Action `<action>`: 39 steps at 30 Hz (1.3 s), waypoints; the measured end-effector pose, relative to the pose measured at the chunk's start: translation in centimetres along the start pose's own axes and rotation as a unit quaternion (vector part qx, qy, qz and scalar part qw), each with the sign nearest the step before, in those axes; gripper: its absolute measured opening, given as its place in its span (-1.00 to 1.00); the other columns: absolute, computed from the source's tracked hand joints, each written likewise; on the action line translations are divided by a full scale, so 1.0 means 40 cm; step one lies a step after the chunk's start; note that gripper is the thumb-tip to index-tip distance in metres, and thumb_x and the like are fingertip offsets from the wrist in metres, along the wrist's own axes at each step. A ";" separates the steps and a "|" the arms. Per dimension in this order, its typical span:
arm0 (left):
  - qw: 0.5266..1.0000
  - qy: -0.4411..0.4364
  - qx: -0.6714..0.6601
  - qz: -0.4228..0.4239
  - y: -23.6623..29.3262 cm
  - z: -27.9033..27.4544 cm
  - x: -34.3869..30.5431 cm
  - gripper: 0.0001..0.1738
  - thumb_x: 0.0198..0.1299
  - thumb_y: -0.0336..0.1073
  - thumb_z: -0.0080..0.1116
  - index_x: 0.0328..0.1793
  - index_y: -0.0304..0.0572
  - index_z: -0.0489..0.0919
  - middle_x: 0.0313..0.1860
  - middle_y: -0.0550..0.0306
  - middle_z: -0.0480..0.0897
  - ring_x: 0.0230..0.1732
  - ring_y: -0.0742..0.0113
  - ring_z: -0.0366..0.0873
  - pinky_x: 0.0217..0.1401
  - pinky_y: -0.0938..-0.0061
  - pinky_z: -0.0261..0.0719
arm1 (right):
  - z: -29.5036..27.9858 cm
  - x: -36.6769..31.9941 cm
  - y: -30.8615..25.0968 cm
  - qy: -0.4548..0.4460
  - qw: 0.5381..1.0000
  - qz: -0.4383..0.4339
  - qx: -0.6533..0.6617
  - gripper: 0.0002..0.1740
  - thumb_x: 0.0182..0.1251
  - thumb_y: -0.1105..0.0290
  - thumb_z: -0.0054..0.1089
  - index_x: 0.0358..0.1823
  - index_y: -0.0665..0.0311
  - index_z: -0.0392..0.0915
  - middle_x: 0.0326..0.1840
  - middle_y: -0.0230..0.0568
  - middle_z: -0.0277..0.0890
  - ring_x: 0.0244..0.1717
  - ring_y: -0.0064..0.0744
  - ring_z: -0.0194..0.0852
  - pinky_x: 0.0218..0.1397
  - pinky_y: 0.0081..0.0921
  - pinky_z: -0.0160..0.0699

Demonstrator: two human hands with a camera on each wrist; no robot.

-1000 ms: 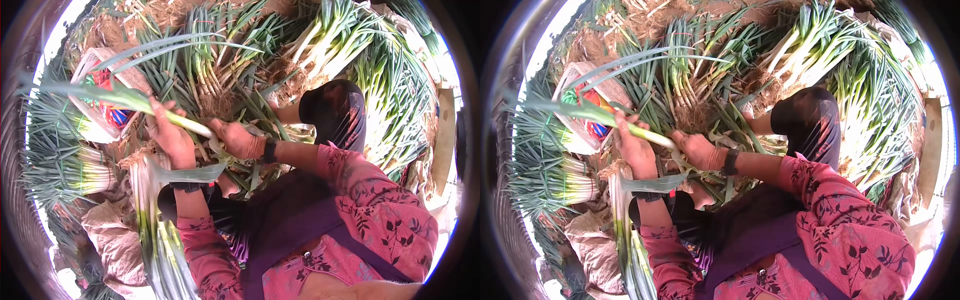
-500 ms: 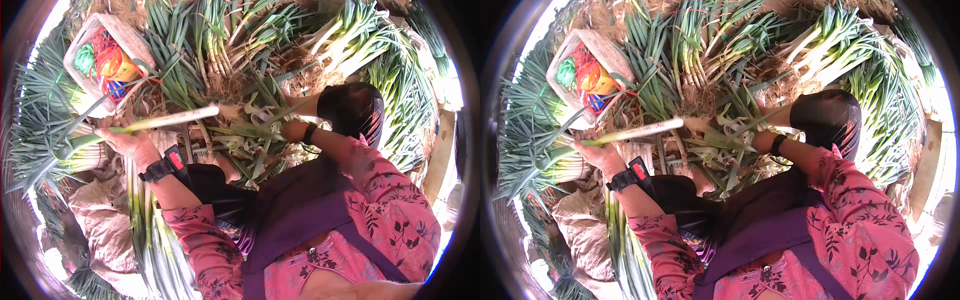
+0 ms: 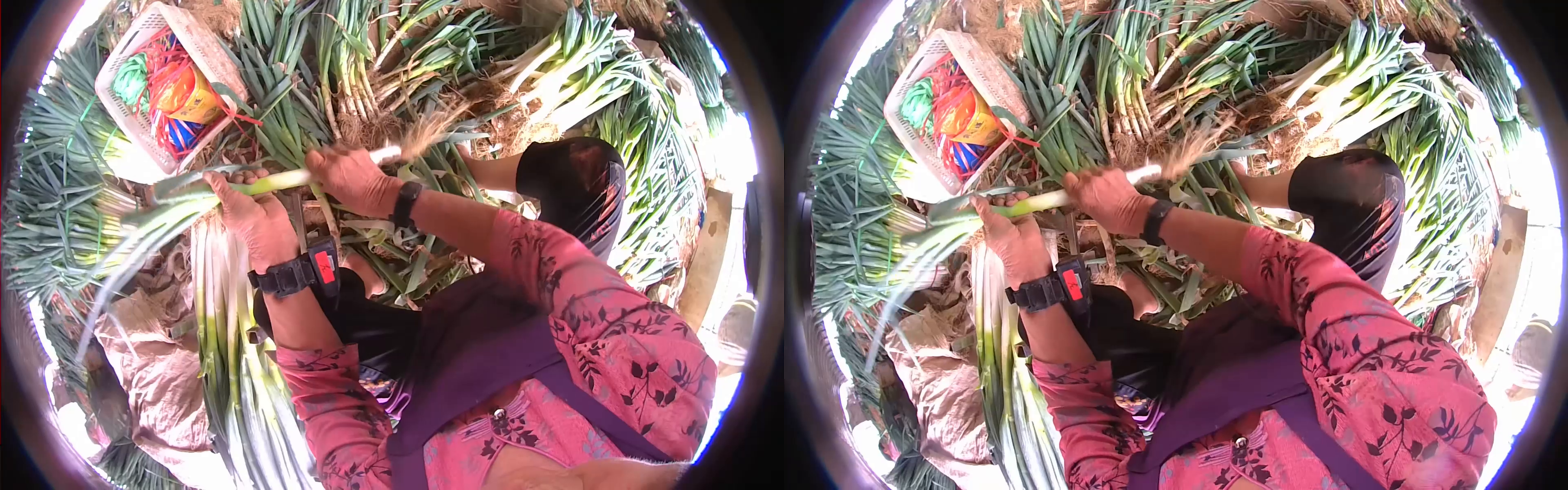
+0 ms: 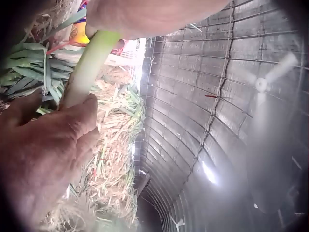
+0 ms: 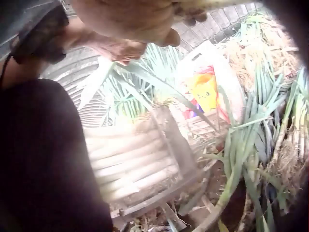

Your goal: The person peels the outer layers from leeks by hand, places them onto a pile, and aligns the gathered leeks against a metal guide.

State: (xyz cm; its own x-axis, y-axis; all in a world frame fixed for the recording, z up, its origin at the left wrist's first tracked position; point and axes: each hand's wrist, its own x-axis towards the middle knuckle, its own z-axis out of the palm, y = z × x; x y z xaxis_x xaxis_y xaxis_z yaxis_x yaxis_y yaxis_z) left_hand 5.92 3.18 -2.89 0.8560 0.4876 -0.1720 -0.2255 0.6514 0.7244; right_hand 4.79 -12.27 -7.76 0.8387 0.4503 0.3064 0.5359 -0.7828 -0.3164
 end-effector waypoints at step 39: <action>0.977 0.069 0.152 0.134 0.131 -0.003 0.092 -0.47 0.20 0.18 0.19 -0.19 -0.21 0.48 -0.60 0.31 0.30 -0.63 0.49 0.23 -0.56 0.52 0.21 | 0.003 -0.298 0.201 -0.116 0.892 0.222 0.376 -0.69 0.30 0.28 0.07 -0.06 0.33 0.55 -0.18 0.06 0.57 -0.12 0.04 0.56 -0.07 -0.17 0.54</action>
State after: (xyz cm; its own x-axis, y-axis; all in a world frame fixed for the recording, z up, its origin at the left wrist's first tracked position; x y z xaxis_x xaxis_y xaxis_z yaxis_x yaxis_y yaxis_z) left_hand 7.85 8.44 0.19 0.7099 0.7039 -0.0221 -0.2661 0.2971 0.9170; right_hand -0.90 -23.88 -14.07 0.9351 0.3136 -0.1651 -0.0128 -0.4357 -0.9000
